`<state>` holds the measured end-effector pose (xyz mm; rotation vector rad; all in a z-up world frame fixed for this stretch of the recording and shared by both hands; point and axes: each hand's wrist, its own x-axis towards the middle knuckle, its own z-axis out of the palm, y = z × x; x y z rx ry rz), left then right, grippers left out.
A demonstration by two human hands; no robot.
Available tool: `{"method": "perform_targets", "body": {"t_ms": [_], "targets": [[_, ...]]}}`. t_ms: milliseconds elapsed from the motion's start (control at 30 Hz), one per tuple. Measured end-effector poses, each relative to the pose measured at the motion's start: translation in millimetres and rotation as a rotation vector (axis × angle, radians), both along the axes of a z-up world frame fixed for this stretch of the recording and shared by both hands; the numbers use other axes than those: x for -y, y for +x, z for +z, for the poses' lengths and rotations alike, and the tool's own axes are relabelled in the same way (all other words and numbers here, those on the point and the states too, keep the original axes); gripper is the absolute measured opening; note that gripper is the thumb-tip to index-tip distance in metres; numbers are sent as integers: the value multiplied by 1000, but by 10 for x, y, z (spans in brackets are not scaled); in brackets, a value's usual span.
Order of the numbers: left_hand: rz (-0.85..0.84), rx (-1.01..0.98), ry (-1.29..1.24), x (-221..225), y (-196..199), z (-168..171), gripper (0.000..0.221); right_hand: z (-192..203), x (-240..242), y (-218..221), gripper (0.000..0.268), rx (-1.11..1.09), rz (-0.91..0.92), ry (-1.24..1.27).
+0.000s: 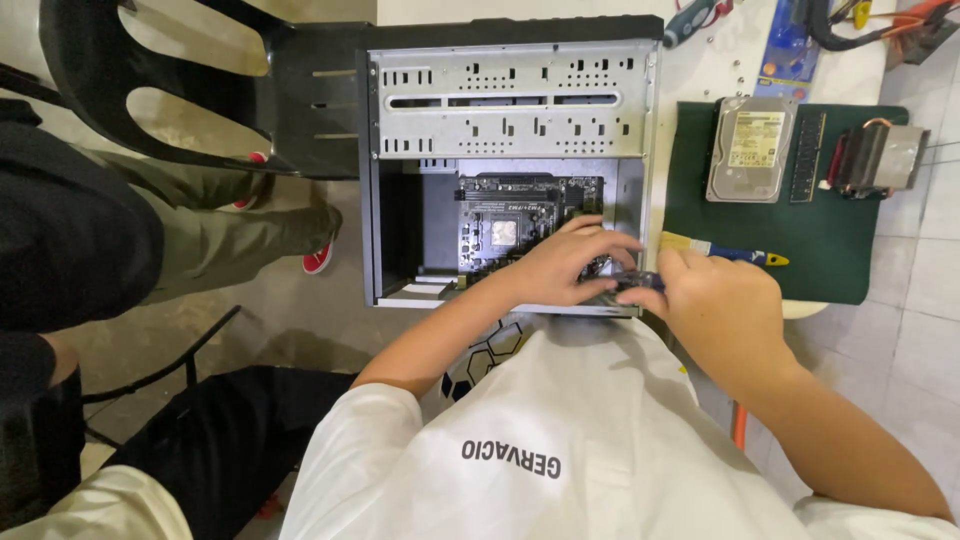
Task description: Connecting internal cables and securing components with a screwdriver inside a desktop computer case.
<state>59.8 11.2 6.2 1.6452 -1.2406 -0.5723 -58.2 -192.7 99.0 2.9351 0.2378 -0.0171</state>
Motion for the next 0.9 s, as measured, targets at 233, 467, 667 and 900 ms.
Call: {"method": "perform_targets", "body": {"t_ms": [233,467,667,900], "targets": [[-2,-3,-92,82,-123,-145,55,288,-162,53,30,-196,34,159],[62,109,-74,168,-42,-210,36,213,-32,186,47,-473,-99,472],[17,51,-72,180,24,-100,35,343,39,207,41,-537,-233,581],[3,-56,-93,207,85,-95,36,330,180,177,39,-354,-160,655]]}}
